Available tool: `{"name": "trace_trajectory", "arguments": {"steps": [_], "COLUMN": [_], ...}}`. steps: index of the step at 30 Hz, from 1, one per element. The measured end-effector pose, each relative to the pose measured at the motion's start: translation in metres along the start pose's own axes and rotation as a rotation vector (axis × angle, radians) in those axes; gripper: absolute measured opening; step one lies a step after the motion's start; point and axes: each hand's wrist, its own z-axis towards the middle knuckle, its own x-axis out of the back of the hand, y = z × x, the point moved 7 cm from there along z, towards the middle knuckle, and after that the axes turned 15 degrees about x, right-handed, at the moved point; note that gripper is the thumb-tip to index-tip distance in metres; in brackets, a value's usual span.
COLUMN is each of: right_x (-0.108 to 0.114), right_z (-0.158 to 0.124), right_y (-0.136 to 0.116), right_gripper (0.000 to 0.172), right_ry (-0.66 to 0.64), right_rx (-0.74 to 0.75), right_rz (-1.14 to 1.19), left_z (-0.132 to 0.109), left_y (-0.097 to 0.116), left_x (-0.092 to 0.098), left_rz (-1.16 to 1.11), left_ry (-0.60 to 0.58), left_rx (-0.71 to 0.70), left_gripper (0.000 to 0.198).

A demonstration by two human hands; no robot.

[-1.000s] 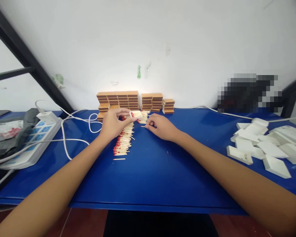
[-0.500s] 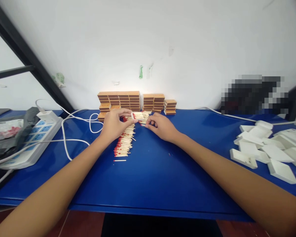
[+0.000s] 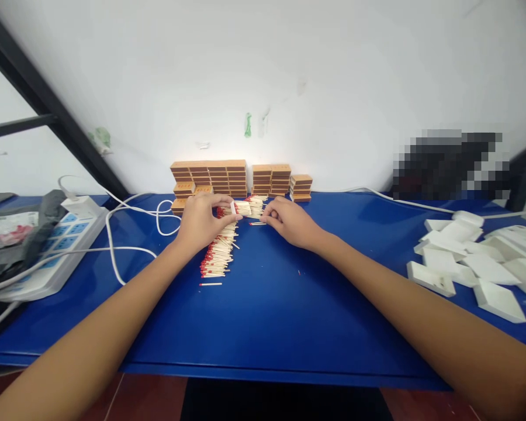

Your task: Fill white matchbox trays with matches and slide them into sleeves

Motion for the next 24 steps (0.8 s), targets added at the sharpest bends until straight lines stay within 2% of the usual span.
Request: {"name": "trace_trajectory", "arguments": {"steps": [4, 10, 14, 18, 24], "right_x": [-0.005, -0.005, 0.009, 0.02, 0.02], "right_z": [0.0, 0.001, 0.0, -0.001, -0.002], "right_y": [-0.001, -0.002, -0.005, -0.014, -0.023], "right_gripper": [0.003, 0.01, 0.009, 0.008, 0.008], "right_ry": [-0.057, -0.109, 0.029, 0.203, 0.234], "right_rx": [0.055, 0.052, 0.084, 0.112, 0.151], "right_rz": [0.037, 0.002, 0.053, 0.09, 0.083], "left_z": [0.0, 0.001, 0.0, -0.006, -0.014], "left_y": [0.001, 0.0, -0.001, 0.002, 0.013], "left_x": [-0.002, -0.003, -0.005, -0.012, -0.018], "left_rz": [0.049, 0.054, 0.004, -0.17, -0.325], "left_ry": [-0.005, -0.004, -0.023, -0.106, -0.206], "left_rx": [-0.022, -0.024, -0.02, 0.04, 0.086], "left_gripper": [0.032, 0.033, 0.035, 0.043, 0.044]}}
